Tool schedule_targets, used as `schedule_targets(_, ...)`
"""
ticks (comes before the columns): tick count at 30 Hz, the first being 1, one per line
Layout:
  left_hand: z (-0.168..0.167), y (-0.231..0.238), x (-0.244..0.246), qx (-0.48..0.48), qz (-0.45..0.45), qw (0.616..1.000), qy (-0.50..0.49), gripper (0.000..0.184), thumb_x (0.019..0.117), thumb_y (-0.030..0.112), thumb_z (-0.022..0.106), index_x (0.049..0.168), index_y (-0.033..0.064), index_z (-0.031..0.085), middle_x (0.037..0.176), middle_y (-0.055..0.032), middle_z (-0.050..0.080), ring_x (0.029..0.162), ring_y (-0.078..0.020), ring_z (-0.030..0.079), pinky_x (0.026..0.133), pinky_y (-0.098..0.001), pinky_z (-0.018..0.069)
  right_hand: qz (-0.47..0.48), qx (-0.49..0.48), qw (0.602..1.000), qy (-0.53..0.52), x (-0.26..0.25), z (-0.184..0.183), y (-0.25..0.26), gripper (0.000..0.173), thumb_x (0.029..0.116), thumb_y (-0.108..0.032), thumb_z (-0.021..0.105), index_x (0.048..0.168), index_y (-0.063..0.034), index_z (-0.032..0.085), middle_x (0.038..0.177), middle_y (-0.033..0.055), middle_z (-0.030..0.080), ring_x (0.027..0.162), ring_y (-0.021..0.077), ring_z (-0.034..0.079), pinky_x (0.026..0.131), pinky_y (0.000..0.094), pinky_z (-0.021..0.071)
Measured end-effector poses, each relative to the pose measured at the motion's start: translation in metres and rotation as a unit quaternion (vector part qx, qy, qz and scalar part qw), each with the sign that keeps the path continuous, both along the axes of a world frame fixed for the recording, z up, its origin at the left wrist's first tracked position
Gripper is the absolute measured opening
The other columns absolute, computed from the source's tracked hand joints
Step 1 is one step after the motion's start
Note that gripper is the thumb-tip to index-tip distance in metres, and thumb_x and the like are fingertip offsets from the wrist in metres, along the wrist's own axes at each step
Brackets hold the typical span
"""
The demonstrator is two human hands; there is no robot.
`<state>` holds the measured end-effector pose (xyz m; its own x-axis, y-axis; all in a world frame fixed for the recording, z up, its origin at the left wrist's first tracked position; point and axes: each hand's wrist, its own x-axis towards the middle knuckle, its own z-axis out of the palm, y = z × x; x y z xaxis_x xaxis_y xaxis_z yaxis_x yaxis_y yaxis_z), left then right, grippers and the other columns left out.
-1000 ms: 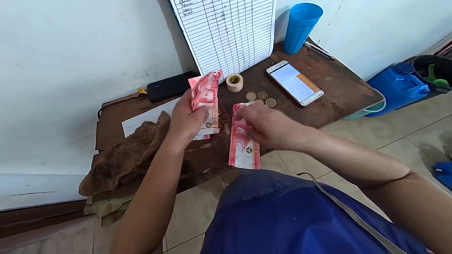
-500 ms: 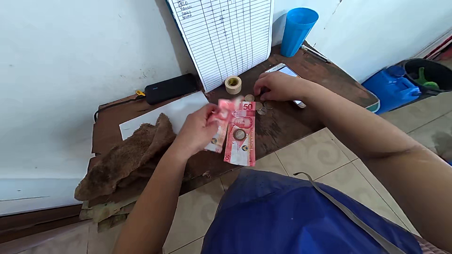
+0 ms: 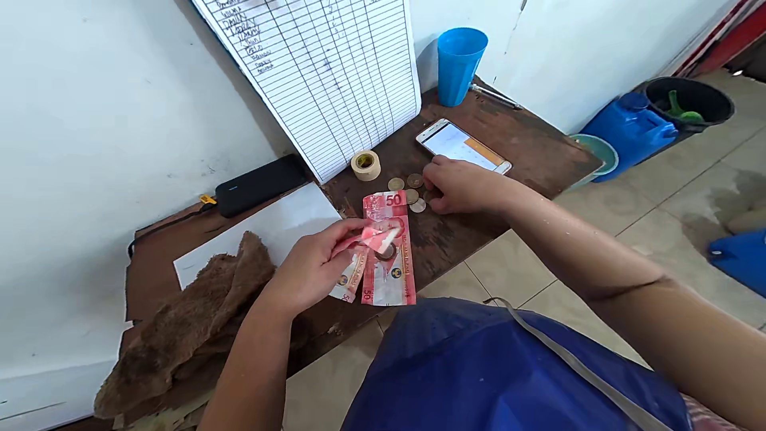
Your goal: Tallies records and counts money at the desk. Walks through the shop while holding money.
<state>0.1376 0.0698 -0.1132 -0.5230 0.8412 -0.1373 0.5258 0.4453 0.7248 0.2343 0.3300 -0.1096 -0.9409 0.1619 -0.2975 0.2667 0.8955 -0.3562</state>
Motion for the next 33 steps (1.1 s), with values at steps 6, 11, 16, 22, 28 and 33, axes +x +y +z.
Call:
schedule_targets(6,0.005,-0.008,-0.001,0.130,0.085,0.987,-0.038,0.026,0.0951,-0.003,0.056,0.119,0.0040,0.062,0.095,0.0049,0.067,0.080,0.0050,0.063,0.074,-0.0157,0.0547,0.073,-0.035,0.997,-0.012,-0.007,0.007,0.001,0.026,0.0895,0.001,0.070,0.113,0.0060,0.060,0.104,0.0218,0.062,0.100,0.0365,0.062,0.088,0.0522,0.0479)
schedule_targets(11,0.004,-0.008,-0.003,0.218,0.121,0.964,-0.096,0.027,0.0951,-0.009,0.051,0.115,0.0076,0.061,0.094,0.0107,0.068,0.084,0.0070,0.065,0.077,-0.0149,0.0561,0.077,-0.120,0.983,0.115,0.007,0.014,0.003,0.013,0.0950,0.002,0.065,0.108,0.0038,0.065,0.091,0.0158,0.066,0.083,0.0262,0.064,0.078,0.0452,0.0517)
schedule_targets(16,0.003,-0.005,-0.003,0.251,0.140,0.951,-0.115,0.030,0.0962,-0.010,0.049,0.115,0.0103,0.061,0.095,0.0126,0.070,0.086,0.0063,0.067,0.080,-0.0162,0.0574,0.110,-0.165,0.971,0.130,-0.008,0.008,-0.018,0.015,0.1011,-0.003,0.058,0.112,0.0031,0.067,0.097,0.0154,0.068,0.084,0.0226,0.066,0.079,0.0400,0.0543)
schedule_targets(22,0.001,-0.004,-0.003,0.260,0.141,0.948,-0.120,0.032,0.0957,-0.011,0.048,0.116,0.0104,0.061,0.096,0.0128,0.069,0.087,0.0061,0.066,0.080,-0.0161,0.0569,0.153,-0.071,0.984,0.063,-0.036,0.001,0.003,0.038,0.0921,0.001,0.070,0.130,-0.0017,0.066,0.130,0.0227,0.057,0.114,0.0364,0.059,0.101,0.0493,0.0467)
schedule_targets(28,0.001,-0.004,-0.003,0.251,0.149,0.950,-0.109,0.029,0.0961,-0.011,0.049,0.113,0.0093,0.061,0.094,0.0120,0.068,0.086,0.0067,0.065,0.080,-0.0157,0.0563,0.156,-0.040,0.987,0.022,-0.042,0.007,0.006,0.023,0.0956,0.000,0.066,0.118,0.0042,0.068,0.117,0.0229,0.062,0.111,0.0363,0.060,0.100,0.0498,0.0451)
schedule_targets(33,0.001,-0.003,-0.003,0.240,0.151,0.953,-0.104,0.027,0.0970,-0.009,0.050,0.116,0.0077,0.061,0.095,0.0097,0.068,0.085,0.0060,0.065,0.079,-0.0157,0.0559,0.159,-0.009,0.987,-0.037,-0.045,0.013,0.006,0.024,0.0965,-0.001,0.065,0.119,0.0054,0.063,0.114,0.0229,0.063,0.108,0.0365,0.061,0.096,0.0525,0.0464)
